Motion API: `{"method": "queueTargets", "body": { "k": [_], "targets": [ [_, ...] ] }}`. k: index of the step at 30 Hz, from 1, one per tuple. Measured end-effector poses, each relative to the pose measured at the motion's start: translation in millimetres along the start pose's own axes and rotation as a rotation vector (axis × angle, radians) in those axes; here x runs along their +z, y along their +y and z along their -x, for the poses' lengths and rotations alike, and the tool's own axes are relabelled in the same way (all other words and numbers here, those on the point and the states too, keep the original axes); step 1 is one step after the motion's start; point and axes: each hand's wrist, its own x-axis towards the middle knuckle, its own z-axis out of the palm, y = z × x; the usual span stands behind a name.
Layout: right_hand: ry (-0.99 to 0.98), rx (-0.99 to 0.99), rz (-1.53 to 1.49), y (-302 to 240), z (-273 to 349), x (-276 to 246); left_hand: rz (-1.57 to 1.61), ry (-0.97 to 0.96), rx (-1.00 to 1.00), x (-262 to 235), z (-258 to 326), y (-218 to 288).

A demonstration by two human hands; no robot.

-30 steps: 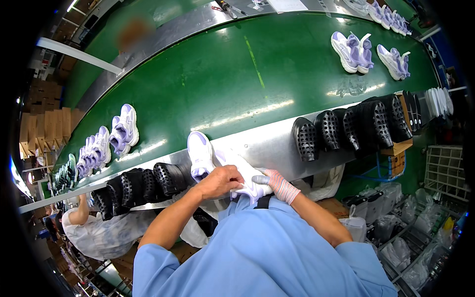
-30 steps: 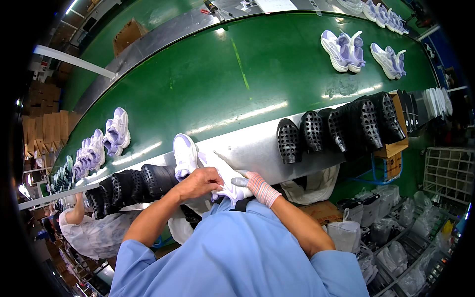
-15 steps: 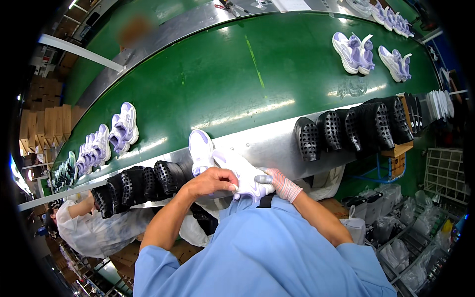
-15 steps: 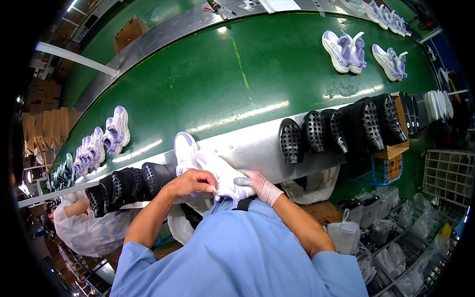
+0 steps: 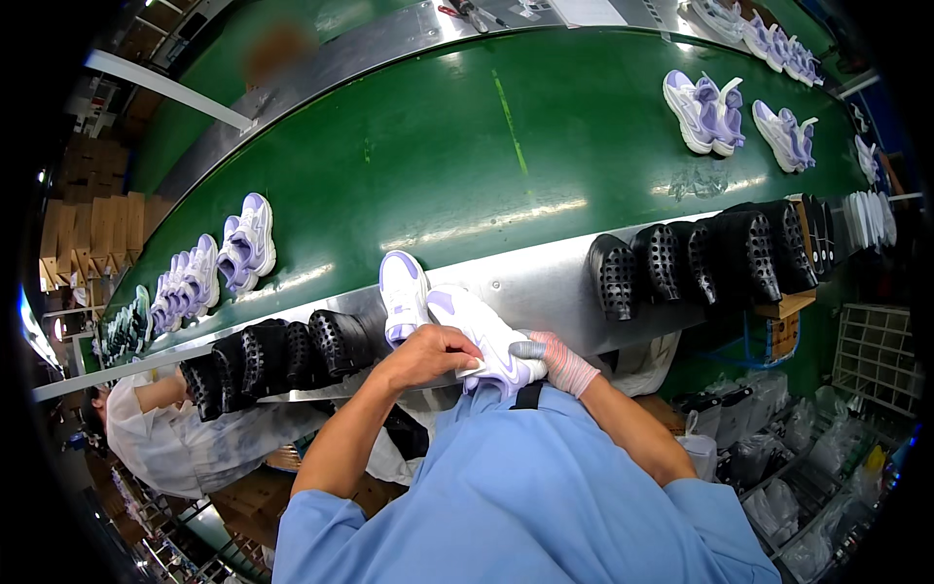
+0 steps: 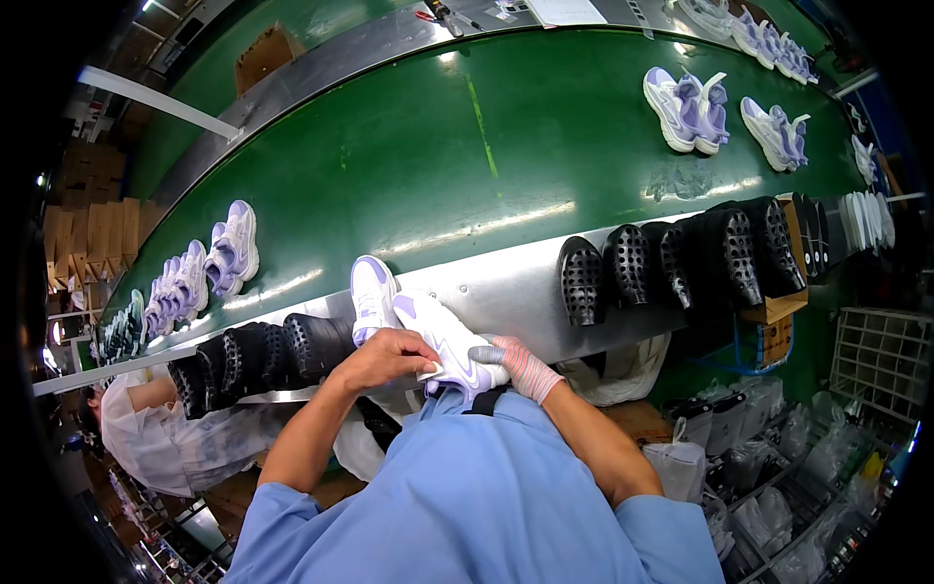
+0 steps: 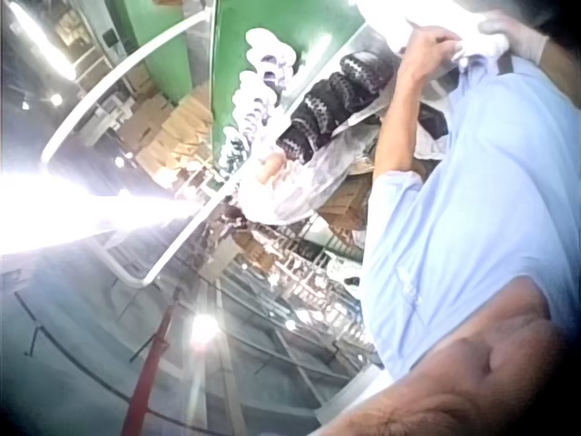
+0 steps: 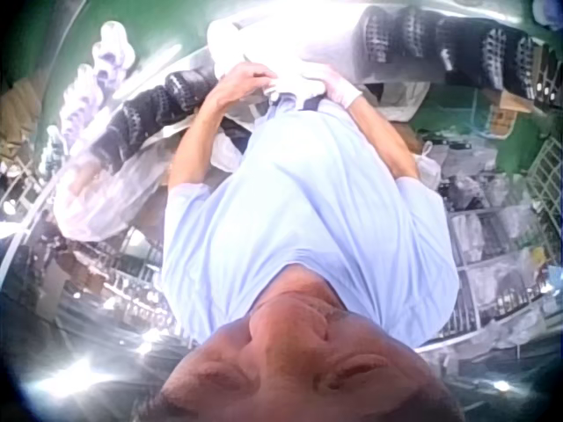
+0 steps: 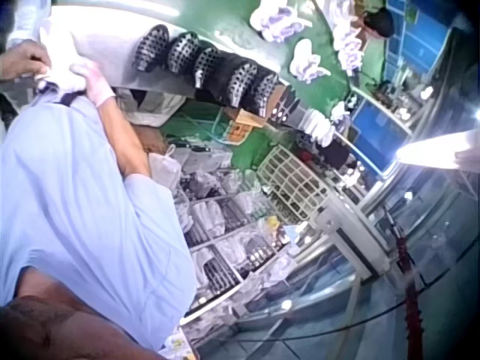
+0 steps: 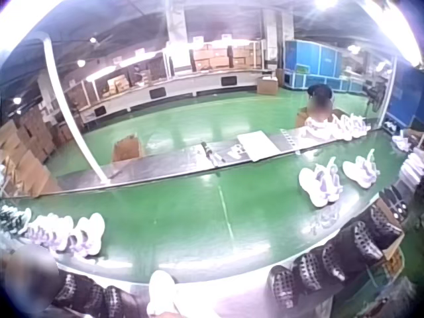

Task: The person inserts black plastic shoe forms into white sneakers on a factory assembly line.

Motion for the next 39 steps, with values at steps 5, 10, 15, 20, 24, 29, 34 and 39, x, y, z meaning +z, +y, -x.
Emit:
{"method": "queueTargets", "body": {
  "k": [5,10,15,20,24,29,34,39],
  "targets": [
    [0.005,-0.003,0.002,2.8,-0.3,-1.4,-0.168,0.021,0.047,6.0,-7.7,13.2],
    [-0.012,-0.028,0.010,4.5,-0.4,-1.7,-0.201,0.035,-0.058,9.8,-16.0,21.5],
    [-0.010,-0.030,0.025,5.6,0.2,-2.2,-0.298,0.015,0.001,12.1,-19.1,19.2],
    [0.002,-0.022,0.036,5.1,0.4,-2.5,-0.302,0.027,0.020,14.3,-23.1,18.2],
    [-0.006,-0.030,0.017,8.7,-1.9,-4.9,-0.330,0.044,0.044,18.6,-27.1,13.9],
    [0.009,-0.008,-0.070,13.3,-6.0,-7.1,-0.424,0.175,0.098,28.2,-29.0,14.3],
    [-0.054,-0.050,-0.374,11.3,-12.7,-12.0,-0.570,0.707,0.129,34.8,-15.4,26.3],
    [-0.115,-0.051,-0.613,12.6,-20.1,-15.9,0.109,0.660,-0.076,59.6,0.0,12.1]
  ]
}}
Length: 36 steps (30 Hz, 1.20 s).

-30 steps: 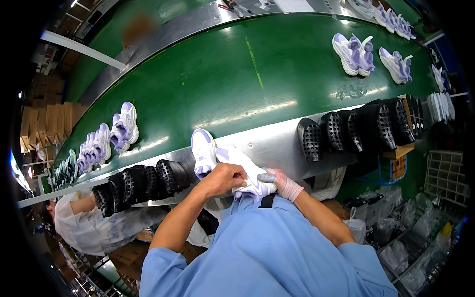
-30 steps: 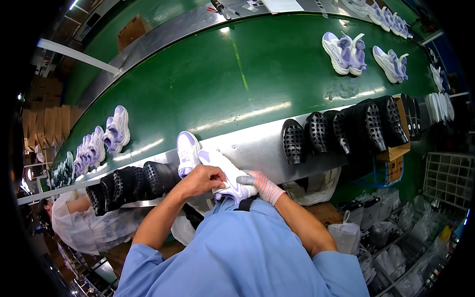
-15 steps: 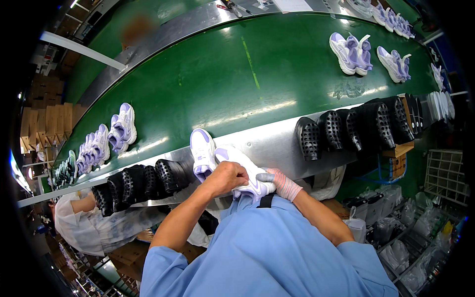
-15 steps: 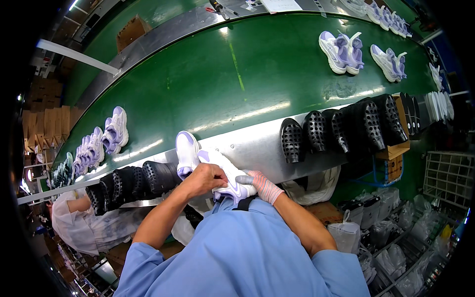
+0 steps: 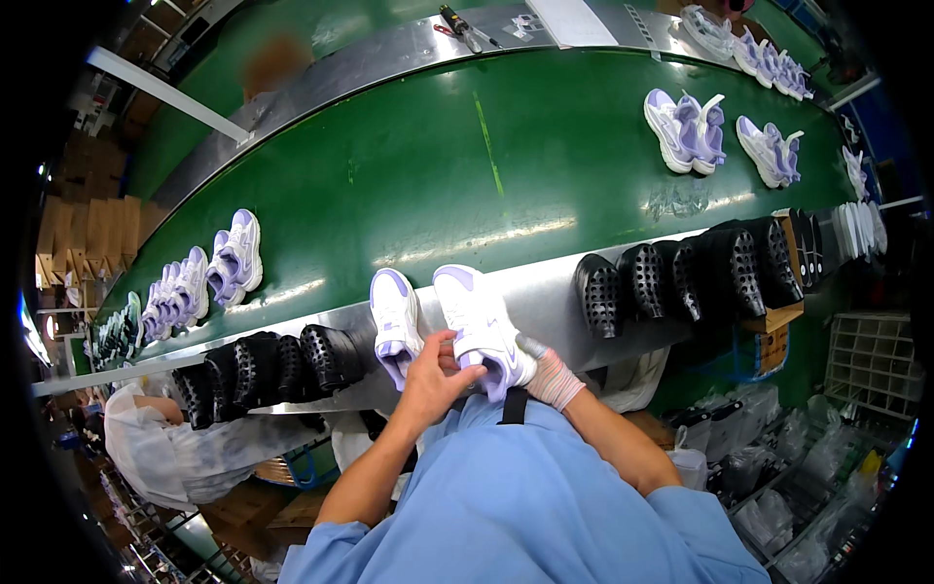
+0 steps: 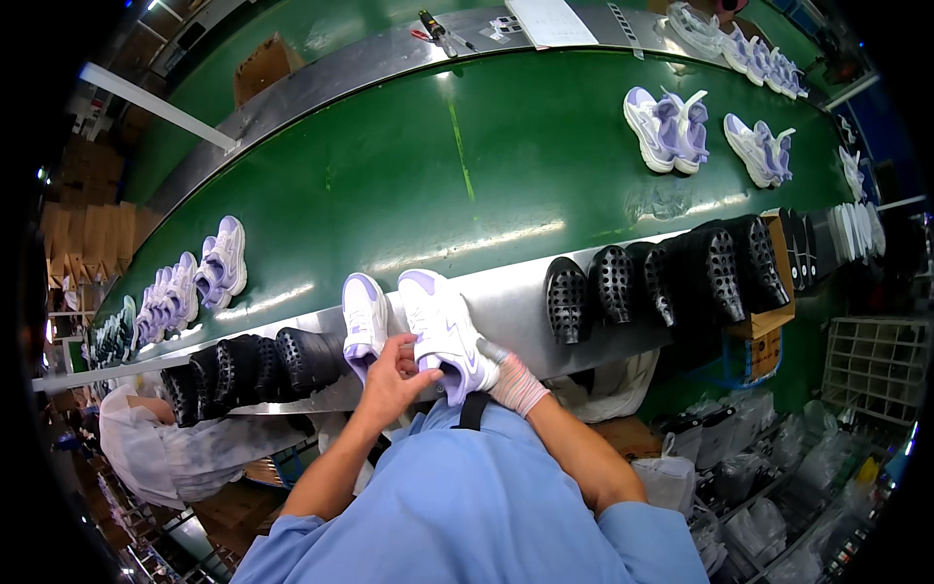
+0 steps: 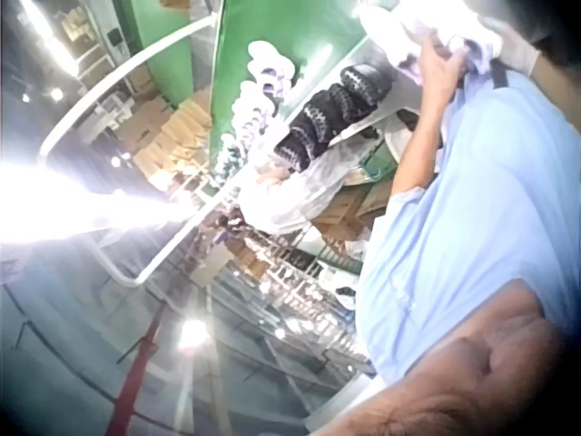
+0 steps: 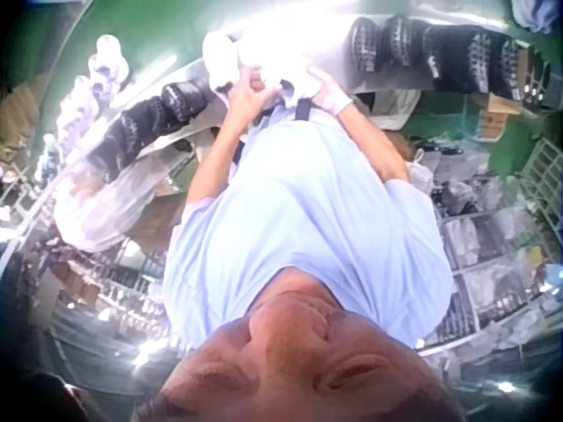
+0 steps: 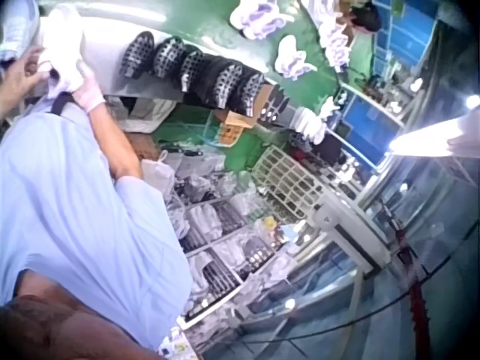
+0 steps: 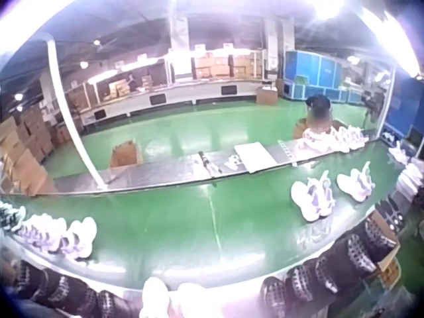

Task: The person inserts black plastic shoe forms into white sneakers on a factory assembly line.

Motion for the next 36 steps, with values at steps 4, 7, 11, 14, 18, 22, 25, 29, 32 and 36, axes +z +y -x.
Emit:
{"method": "queueTargets", "body": {
  "k": [4,7,11,14,18,22,25,29,32,36],
  "targets": [
    [0.262,-0.162,0.564,7.8,-16.7,-18.6,-0.244,0.122,0.186,21.7,-12.8,-16.8],
    [0.625,-0.421,1.582,3.9,-14.4,-11.4,-0.304,0.144,0.267,27.1,-20.8,-27.0],
    [0.625,-0.737,1.850,-5.6,8.5,31.8,-0.394,0.276,0.445,38.4,-15.0,-33.8],
    [0.522,-0.627,1.985,-4.2,19.1,69.8,-0.454,0.273,0.554,39.3,-13.0,-27.9],
    [0.454,-0.584,2.343,2.3,12.7,87.6,-0.408,0.332,0.546,45.1,-17.0,-35.8],
    [0.246,-0.790,2.483,-2.4,4.9,83.4,-0.290,0.202,0.236,48.3,-21.6,-52.2],
    [0.239,-0.787,2.502,-13.2,6.6,72.5,-0.211,0.172,0.167,47.2,-27.9,-57.1],
    [0.338,-0.896,2.389,-8.9,4.2,68.1,-0.268,0.130,0.179,49.1,-30.4,-56.3],
    [0.329,-0.888,2.478,-7.3,3.0,79.1,-0.234,0.135,0.189,50.2,-33.3,-56.0],
    [0.300,-0.847,2.406,-12.2,-2.7,75.2,-0.213,0.206,0.212,46.8,-29.9,-60.0]
  ]
}}
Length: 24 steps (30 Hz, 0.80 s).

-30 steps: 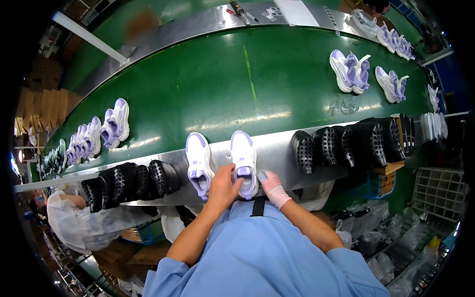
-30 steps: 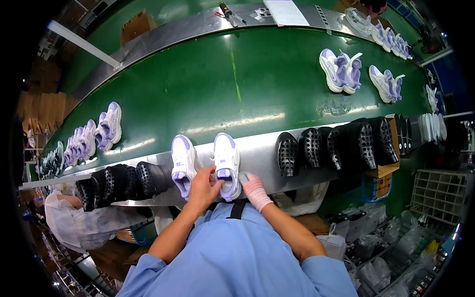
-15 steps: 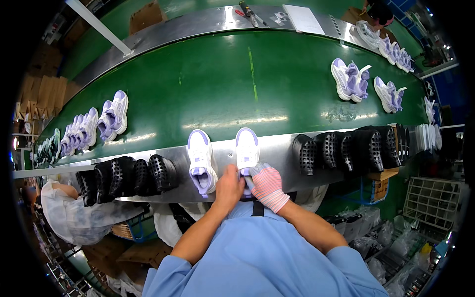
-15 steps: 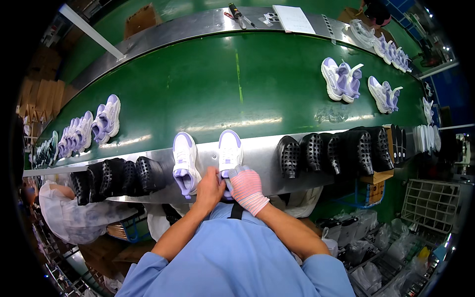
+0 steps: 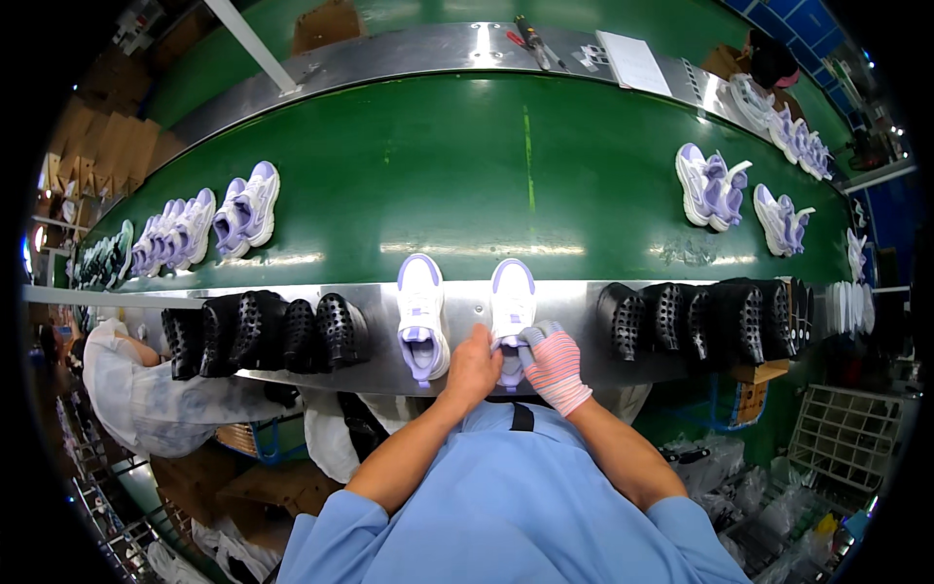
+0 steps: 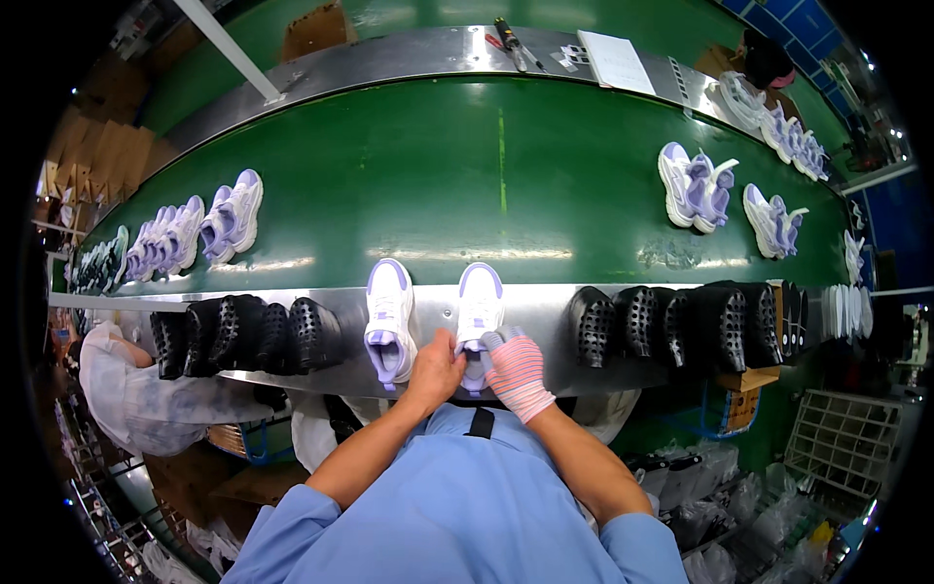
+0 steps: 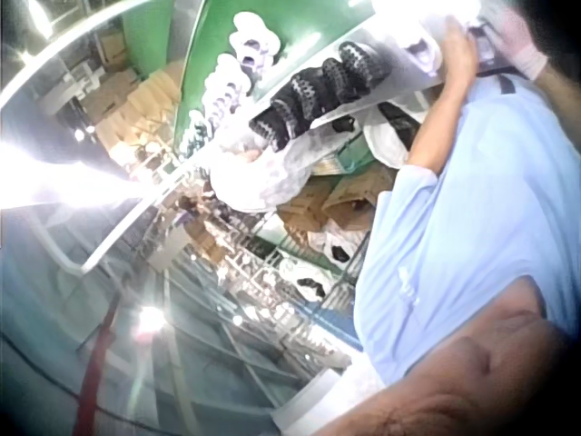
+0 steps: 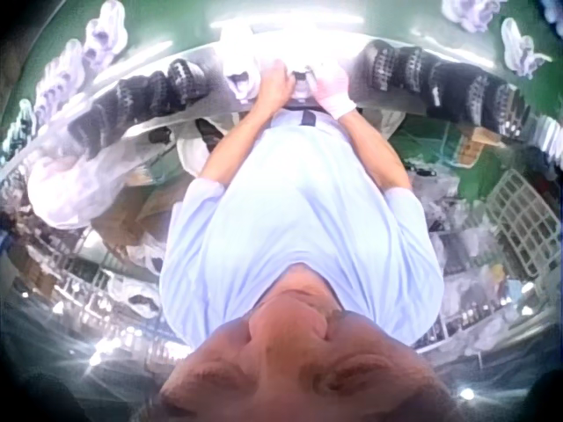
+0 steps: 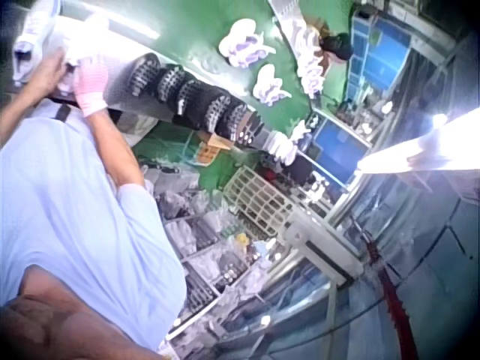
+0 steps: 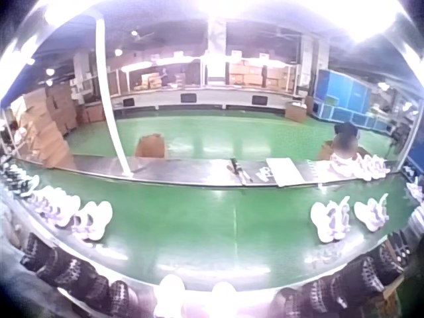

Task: The person inserts black plastic shoe forms into white sneakers on a factory assembly line.

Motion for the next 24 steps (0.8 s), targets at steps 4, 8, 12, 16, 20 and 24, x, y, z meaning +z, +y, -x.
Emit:
{"method": "queueTargets", "body": {
  "k": [4,8,12,16,20,24],
  "targets": [
    [-0.022,0.252,-0.009,-2.8,11.0,8.8,-0.063,0.056,0.114,-45.8,36.9,20.0],
    [-0.144,0.430,-0.033,-15.0,17.3,13.4,-0.399,0.223,0.180,-94.1,65.3,15.8],
    [-0.274,0.238,-0.025,-29.8,-17.2,23.6,-0.471,0.051,0.269,-72.5,49.7,-33.5],
    [-0.255,0.336,-0.067,-39.7,-31.2,37.1,-0.322,0.016,0.227,-73.0,47.2,-22.6],
    [-0.312,0.355,-0.138,-50.9,-33.5,32.1,-0.444,-0.258,0.083,-81.8,46.0,4.2],
    [-0.323,0.273,-0.344,-32.7,-30.6,16.1,-0.563,-0.198,0.054,-54.1,21.0,-6.9]
  ]
}}
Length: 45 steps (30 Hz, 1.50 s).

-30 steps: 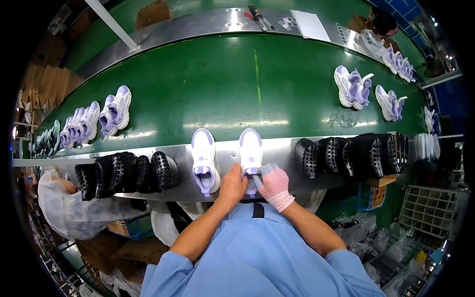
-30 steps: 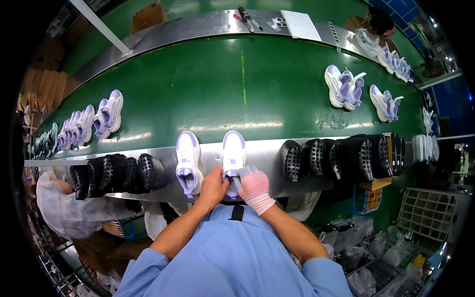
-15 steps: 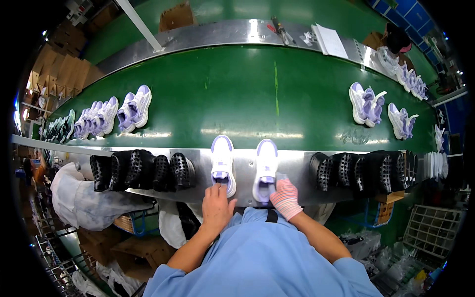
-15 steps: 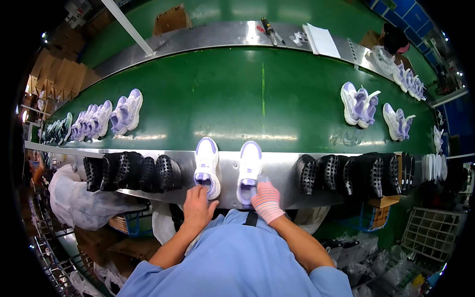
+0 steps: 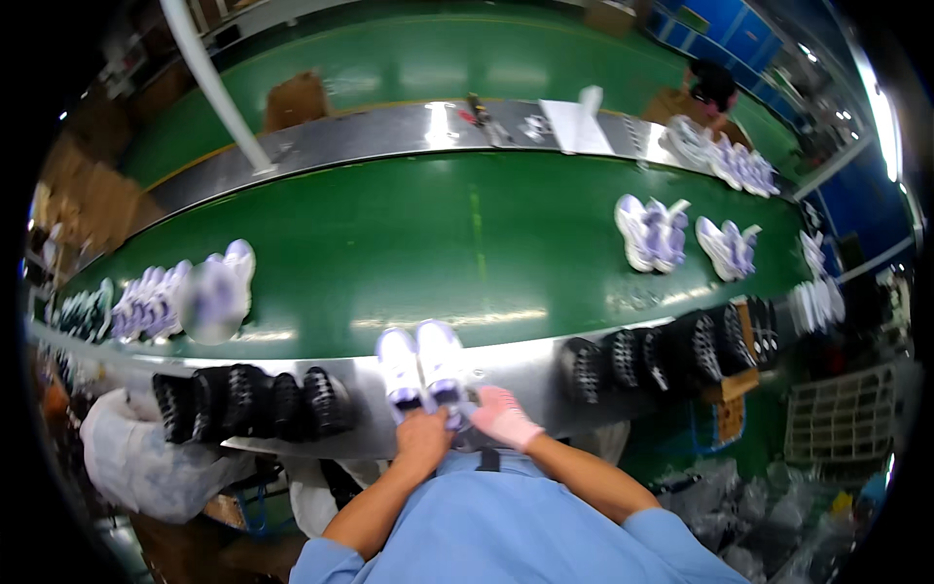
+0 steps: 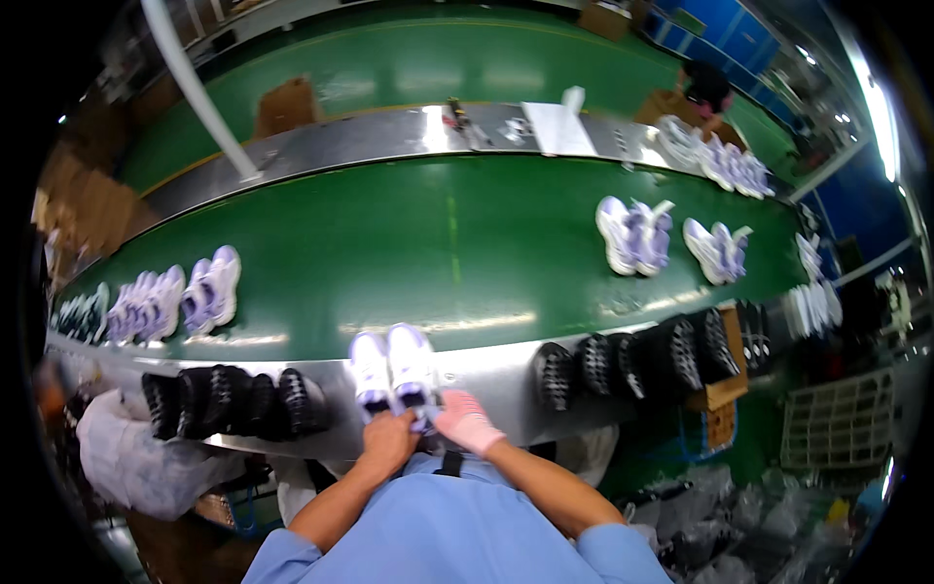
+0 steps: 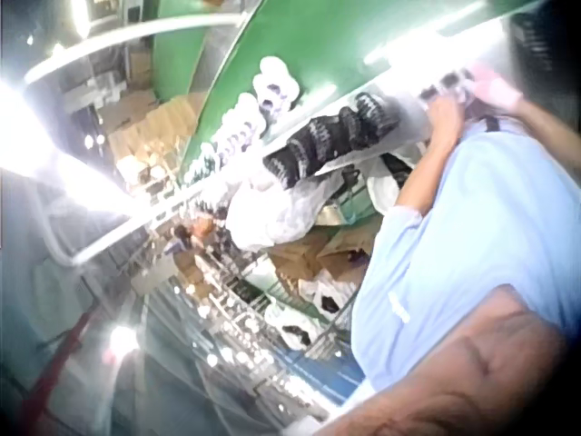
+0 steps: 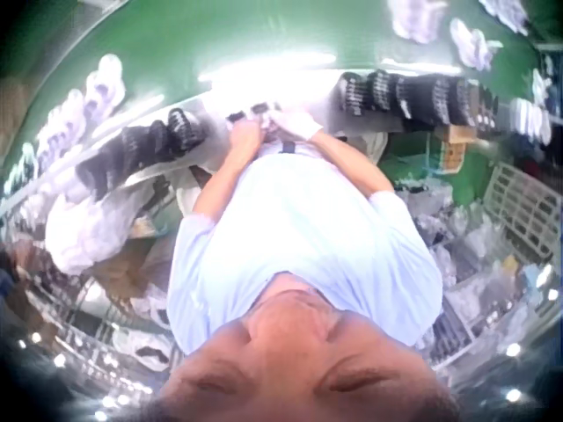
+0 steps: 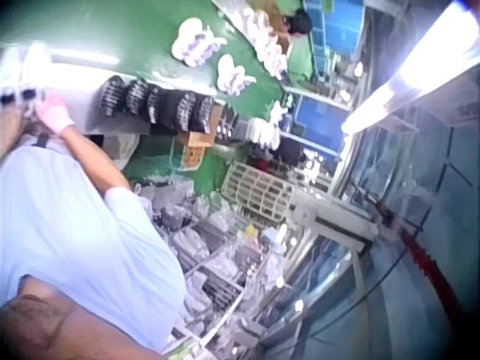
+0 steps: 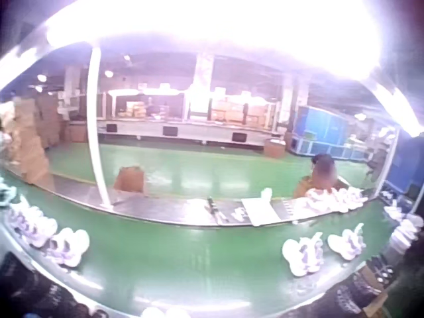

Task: The person inserts black plastic shoe forms into white sneakers on a factory assembly line.

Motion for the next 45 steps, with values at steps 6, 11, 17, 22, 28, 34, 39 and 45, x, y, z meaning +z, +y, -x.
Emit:
{"method": "queueTargets", "body": {
  "k": [6,11,17,22,28,34,39,45],
  "targets": [
    [0.083,-0.013,-0.160,-24.5,27.7,-77.5,-0.076,0.191,0.044,-55.0,-91.4,-59.5],
    [0.168,0.037,-0.257,-39.3,34.3,-124.0,-0.197,0.131,-0.018,-98.9,-172.5,-140.0],
    [0.379,0.029,0.087,-11.7,-34.5,-198.4,-0.058,-0.118,-0.099,-116.4,-189.4,-234.8],
    [0.584,0.496,0.207,129.3,-80.7,-308.0,-0.099,0.091,-0.086,-163.9,-160.8,-112.4],
    [0.603,0.825,0.264,240.6,-130.2,-372.5,0.410,0.043,-0.042,-125.1,-67.1,-87.0],
    [0.551,0.895,0.507,275.7,-168.4,-404.0,0.319,-0.241,-0.158,-96.7,-14.8,-57.4],
    [0.679,0.995,0.114,299.6,-176.8,-409.6,0.300,-0.273,-0.283,-103.5,-6.8,-8.8],
    [0.503,0.725,0.222,237.2,-193.2,-375.8,0.806,-0.118,-0.114,-199.4,-45.6,107.7]
  ]
}}
